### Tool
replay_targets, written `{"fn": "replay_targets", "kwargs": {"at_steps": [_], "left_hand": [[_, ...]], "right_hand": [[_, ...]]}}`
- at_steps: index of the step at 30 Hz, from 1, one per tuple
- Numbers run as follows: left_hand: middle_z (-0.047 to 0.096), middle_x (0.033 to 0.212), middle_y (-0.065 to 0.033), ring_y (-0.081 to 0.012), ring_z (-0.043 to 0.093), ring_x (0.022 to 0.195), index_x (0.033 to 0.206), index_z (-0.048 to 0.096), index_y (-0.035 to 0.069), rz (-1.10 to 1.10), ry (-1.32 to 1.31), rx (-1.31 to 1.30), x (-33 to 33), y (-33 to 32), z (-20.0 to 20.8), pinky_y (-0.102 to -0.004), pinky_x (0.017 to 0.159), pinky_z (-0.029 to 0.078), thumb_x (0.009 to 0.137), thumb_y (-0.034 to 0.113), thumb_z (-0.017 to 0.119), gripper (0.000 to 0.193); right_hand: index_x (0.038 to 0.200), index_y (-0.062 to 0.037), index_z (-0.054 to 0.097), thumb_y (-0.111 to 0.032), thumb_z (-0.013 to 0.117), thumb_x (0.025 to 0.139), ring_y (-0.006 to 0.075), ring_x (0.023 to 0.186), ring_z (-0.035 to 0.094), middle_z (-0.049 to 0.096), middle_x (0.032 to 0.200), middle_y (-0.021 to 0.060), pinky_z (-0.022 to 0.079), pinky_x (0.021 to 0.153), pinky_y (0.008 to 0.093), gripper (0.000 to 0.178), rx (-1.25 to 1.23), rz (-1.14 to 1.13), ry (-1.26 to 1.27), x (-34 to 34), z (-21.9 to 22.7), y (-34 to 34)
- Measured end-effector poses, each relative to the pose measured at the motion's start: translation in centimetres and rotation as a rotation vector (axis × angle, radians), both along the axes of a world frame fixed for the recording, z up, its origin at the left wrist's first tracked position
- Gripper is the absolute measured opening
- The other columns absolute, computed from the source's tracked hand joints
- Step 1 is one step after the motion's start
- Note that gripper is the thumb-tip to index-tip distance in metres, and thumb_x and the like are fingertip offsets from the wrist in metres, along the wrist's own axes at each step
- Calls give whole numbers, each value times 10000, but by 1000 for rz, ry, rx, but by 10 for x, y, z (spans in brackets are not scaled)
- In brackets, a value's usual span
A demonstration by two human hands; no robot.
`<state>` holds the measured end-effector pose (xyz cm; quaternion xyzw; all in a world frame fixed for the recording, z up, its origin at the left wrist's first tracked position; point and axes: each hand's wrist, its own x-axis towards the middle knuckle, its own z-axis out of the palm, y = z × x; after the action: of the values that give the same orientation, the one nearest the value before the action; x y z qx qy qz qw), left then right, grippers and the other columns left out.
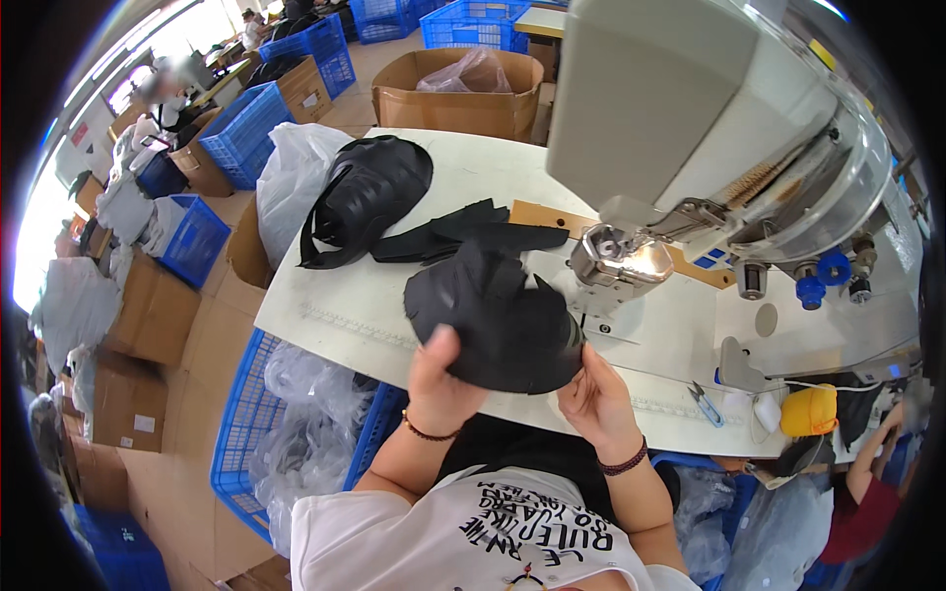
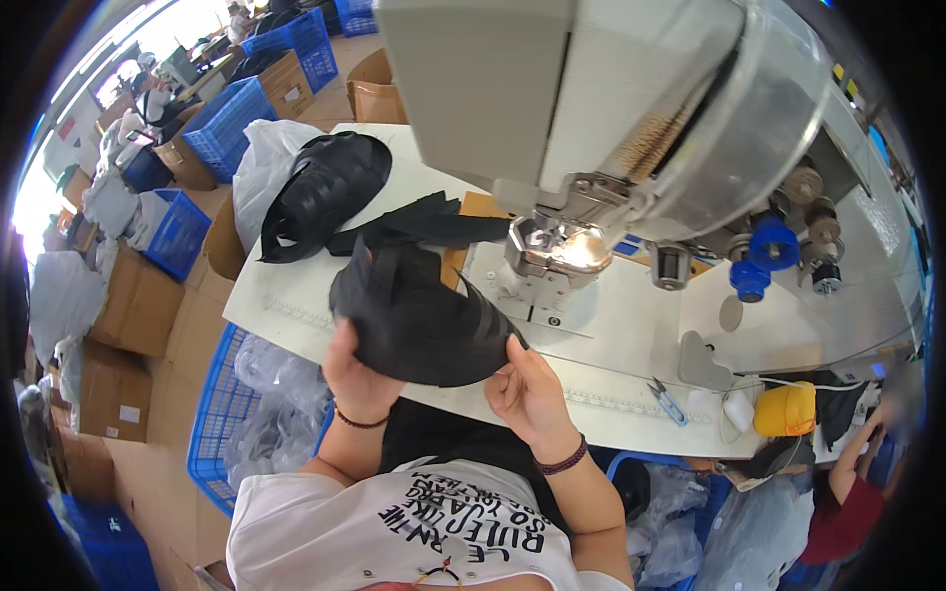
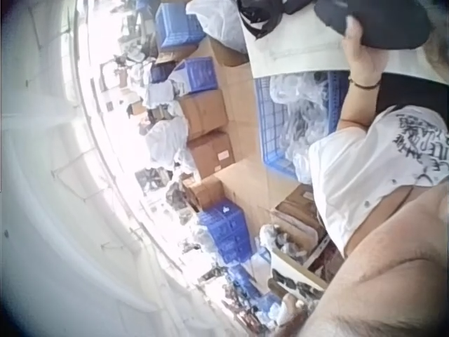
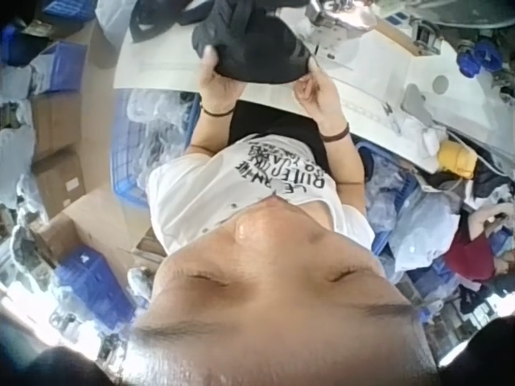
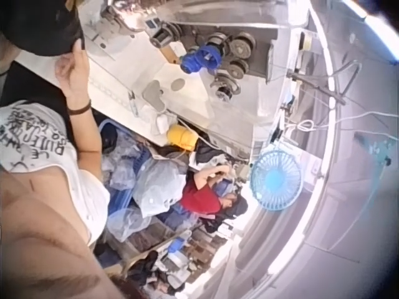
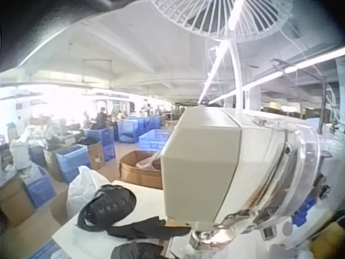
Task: Stitch the upper component of a shoe using an industrial sewing machine.
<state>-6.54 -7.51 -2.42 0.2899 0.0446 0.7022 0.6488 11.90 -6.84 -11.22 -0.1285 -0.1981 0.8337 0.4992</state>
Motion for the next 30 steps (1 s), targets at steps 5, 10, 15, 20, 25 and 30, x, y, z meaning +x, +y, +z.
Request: {"fn": "replay_targets", "kwargs": {"at_steps": [5, 10, 15, 20, 25, 30], "left_hand": [[578, 999, -129, -117, 515, 471, 1312, 311, 1, -292, -13, 604, -90, 12, -35, -254, 443, 385, 865, 603, 353, 750], [534, 863, -91, -109, 420, 477, 1098, 462, -31, -42, -421, 193, -154, 8, -57, -205, 430, 376, 840, 437, 550, 542], [464, 752, -29, -110, 442, 591, 856, 543, 31, 376, -156, -97, -268, 87, -109, -203, 444, 377, 856, 335, 577, 306], [589, 854, -7, -90, 512, 636, 1068, 583, 86, 748, -12, -666, -278, 146, -143, -211, 525, 419, 888, 297, 546, 280], [564, 1118, -105, -182, 556, 956, 1219, 491, 10, 1312, 1027, -910, -317, 150, -159, -287, 818, 446, 815, 183, 625, 459], [517, 1159, -92, -183, 497, 1030, 1162, 504, -3, 1479, 896, -367, -219, 148, -97, -286, 863, 418, 803, 63, 603, 379]], "right_hand": [[1209, -29, 409, -126, 450, 924, 161, 422, 467, 613, 854, 125, 368, 371, 246, 304, 235, 57, -239, -42, 68, 9], [1269, -52, 317, 12, 508, 870, 169, 572, 587, 581, 781, 103, 490, 513, 282, 447, 678, 61, -477, -101, 93, 54], [1399, -82, 143, -15, 523, 872, 228, 1050, 536, 441, 1200, 168, 449, 870, 312, 653, 546, 42, -405, -153, 44, 101], [1400, -72, 144, -27, 522, 875, 234, 1093, 514, 368, 1300, 179, 427, 905, 324, 649, 541, 216, -668, -123, 28, 78], [1309, -39, 330, 20, 621, 788, 165, 987, 546, 456, 1206, 142, 460, 862, 296, 599, 491, 303, -745, -63, 26, 37], [1185, -26, 488, 109, 663, 677, 127, 863, 576, 541, 1067, 89, 495, 810, 296, 554, 321, -132, -878, 57, 22, -6]]}}
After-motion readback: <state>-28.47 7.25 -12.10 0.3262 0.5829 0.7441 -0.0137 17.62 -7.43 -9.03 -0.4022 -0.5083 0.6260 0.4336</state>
